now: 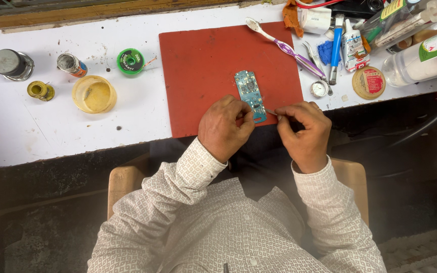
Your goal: The person applies flux to a small blue circuit board using a brush, then uses a hot air gun and tweezers to reflow solder on a component. They continue to adjust the component and clean the area with a brush.
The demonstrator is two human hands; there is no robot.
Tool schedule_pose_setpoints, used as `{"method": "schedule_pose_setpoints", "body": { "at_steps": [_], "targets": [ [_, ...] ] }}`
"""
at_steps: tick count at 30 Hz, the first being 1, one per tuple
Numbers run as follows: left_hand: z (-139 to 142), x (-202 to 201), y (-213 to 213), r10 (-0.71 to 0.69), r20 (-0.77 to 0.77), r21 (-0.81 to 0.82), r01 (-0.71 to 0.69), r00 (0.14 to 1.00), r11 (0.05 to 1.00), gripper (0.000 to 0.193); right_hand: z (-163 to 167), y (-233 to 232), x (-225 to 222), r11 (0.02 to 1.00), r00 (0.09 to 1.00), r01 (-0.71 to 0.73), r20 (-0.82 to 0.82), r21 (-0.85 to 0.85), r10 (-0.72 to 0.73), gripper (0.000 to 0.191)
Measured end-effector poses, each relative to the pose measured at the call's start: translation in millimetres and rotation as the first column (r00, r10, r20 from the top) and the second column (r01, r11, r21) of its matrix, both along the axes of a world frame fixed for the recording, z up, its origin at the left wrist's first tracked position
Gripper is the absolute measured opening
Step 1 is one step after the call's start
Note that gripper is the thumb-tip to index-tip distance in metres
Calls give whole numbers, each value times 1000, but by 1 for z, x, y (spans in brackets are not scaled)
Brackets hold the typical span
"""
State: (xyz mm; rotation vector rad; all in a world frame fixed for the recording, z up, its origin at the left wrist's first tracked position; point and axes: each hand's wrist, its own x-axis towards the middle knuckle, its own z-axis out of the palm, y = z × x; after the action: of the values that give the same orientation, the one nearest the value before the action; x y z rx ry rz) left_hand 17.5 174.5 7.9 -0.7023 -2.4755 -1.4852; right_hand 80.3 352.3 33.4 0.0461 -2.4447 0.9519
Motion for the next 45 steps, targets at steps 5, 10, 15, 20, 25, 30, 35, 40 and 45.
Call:
{"method": "schedule_pose_setpoints", "body": {
  "at_steps": [5, 10, 15, 20, 25, 30, 35, 40, 45],
  "targets": [
    [-1, -1, 0, 2, -16, 4, -2, 1000, 1000, 10, -2, -3, 3, 979, 993, 13, -121, 202, 11, 20],
    [0, 0, 0, 4, -2, -12, -4, 1000, 1000, 10, -11, -5, 3, 947, 976, 49, -219, 316, 22, 23],
    [0, 0, 0, 4, -8, -9, -4, 1000, 1000, 10, -19, -5, 3, 936, 958, 82, -284, 342, 20, 24],
    [-1, -1, 0, 1, 3, -23, -1, 1000, 1000, 10, -23, -5, 3, 929, 957, 73, -288, 363, 37, 23],
    [-1, -1, 1, 3, 2, -22, -3, 1000, 1000, 11, -22, -6, 6, 919, 960, 61, -276, 389, 53, 22],
    [0, 0, 0, 0, -7, -13, 0, 1000, 1000, 11, -16, -4, 12, 896, 966, 6, -233, 445, 109, 20],
    [3, 0, -2, -7, 27, 20, 7, 1000, 1000, 10, -1, 1, 16, 993, 977, 19, -215, 119, 7, 16],
    [11, 2, -11, -57, 86, 90, 49, 995, 995, 8, 24, 17, -10, 994, 996, -39, -84, -102, 30, 14],
    [20, 16, -36, -18, -3, 27, 18, 1000, 999, 8, 34, -2, -80, 882, 936, -261, 121, -393, 331, 14]
  ]
}}
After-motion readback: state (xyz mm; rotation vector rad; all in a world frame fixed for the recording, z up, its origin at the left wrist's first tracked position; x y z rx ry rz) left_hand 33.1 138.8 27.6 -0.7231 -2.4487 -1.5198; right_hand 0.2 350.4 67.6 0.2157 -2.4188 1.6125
